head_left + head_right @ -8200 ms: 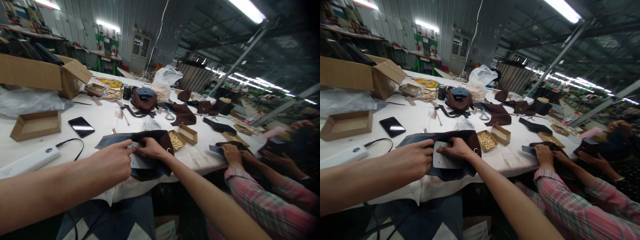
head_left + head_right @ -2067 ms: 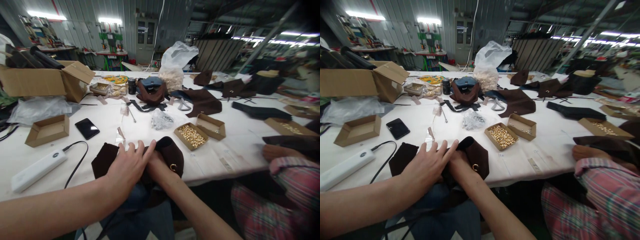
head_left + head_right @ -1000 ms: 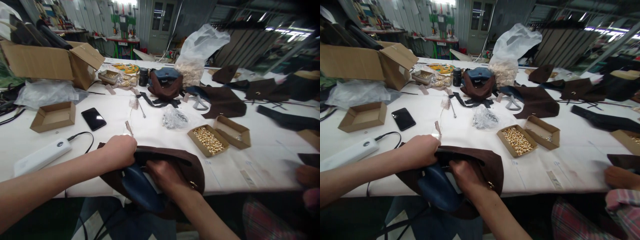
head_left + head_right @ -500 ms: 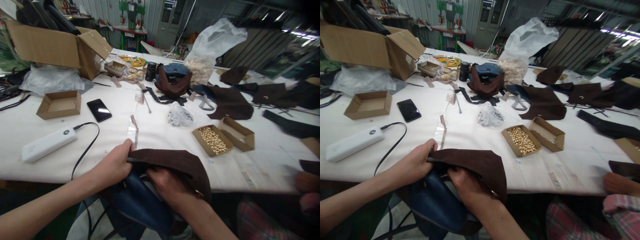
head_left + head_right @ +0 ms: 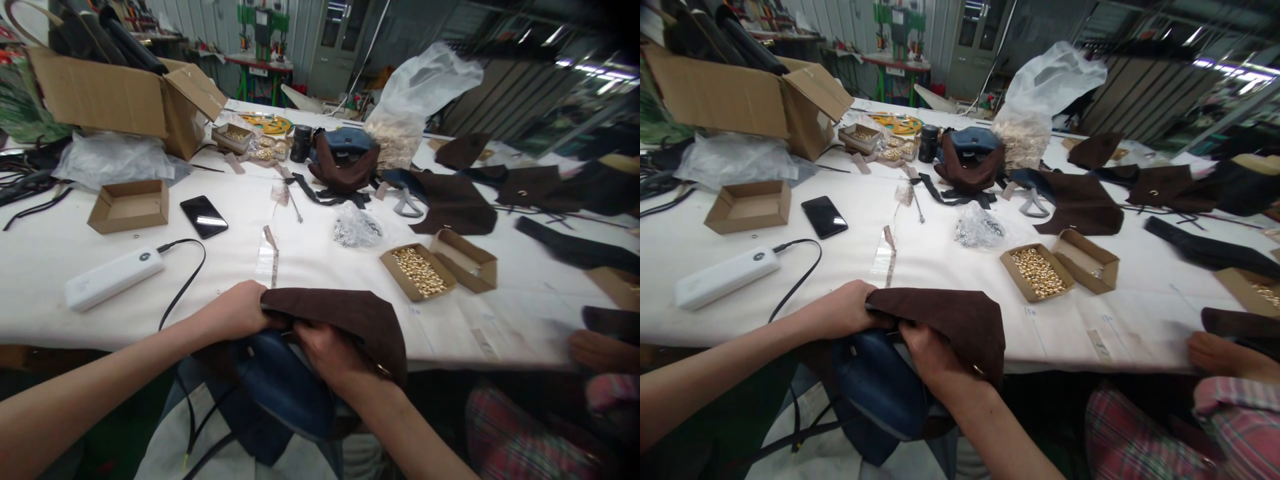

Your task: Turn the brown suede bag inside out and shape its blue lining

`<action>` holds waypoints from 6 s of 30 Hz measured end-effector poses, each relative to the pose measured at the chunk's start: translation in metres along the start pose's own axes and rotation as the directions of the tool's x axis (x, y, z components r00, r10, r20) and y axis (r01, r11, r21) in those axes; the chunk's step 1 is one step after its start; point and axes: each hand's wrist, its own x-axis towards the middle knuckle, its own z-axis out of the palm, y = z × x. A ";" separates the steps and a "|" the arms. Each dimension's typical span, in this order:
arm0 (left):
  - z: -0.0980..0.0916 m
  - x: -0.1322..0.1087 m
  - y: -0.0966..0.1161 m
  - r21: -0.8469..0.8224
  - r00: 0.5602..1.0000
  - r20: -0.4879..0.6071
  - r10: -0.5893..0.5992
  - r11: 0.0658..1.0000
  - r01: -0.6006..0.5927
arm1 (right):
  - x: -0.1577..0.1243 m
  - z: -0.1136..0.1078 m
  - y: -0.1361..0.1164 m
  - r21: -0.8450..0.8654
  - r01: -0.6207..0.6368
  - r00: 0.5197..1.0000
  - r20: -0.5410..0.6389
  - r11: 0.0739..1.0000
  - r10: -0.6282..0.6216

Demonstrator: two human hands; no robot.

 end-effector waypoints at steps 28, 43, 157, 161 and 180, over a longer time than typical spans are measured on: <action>0.022 -0.022 0.025 -0.014 0.993 -0.081 0.082 0.996 -0.083 | -0.033 0.011 -0.007 -0.009 0.034 0.997 -0.074 0.999 -0.035; 0.008 -0.027 0.031 0.091 0.999 -0.051 -0.003 0.996 0.007 | -0.036 0.021 -0.004 -0.007 0.142 0.922 -0.364 0.990 -0.135; 0.028 -0.077 -0.008 -0.148 0.993 -0.104 -0.048 0.989 0.032 | -0.028 0.021 -0.030 -0.422 0.239 0.877 -0.292 0.875 -0.381; 0.021 -0.083 -0.010 -0.147 0.996 -0.077 -0.050 0.988 0.038 | -0.027 0.013 -0.036 -0.354 0.247 0.865 -0.339 0.902 -0.370; 0.031 -0.093 -0.024 -0.593 0.998 -0.054 -0.014 0.805 -0.020 | -0.028 0.011 -0.038 -0.354 0.281 0.884 -0.267 0.892 -0.384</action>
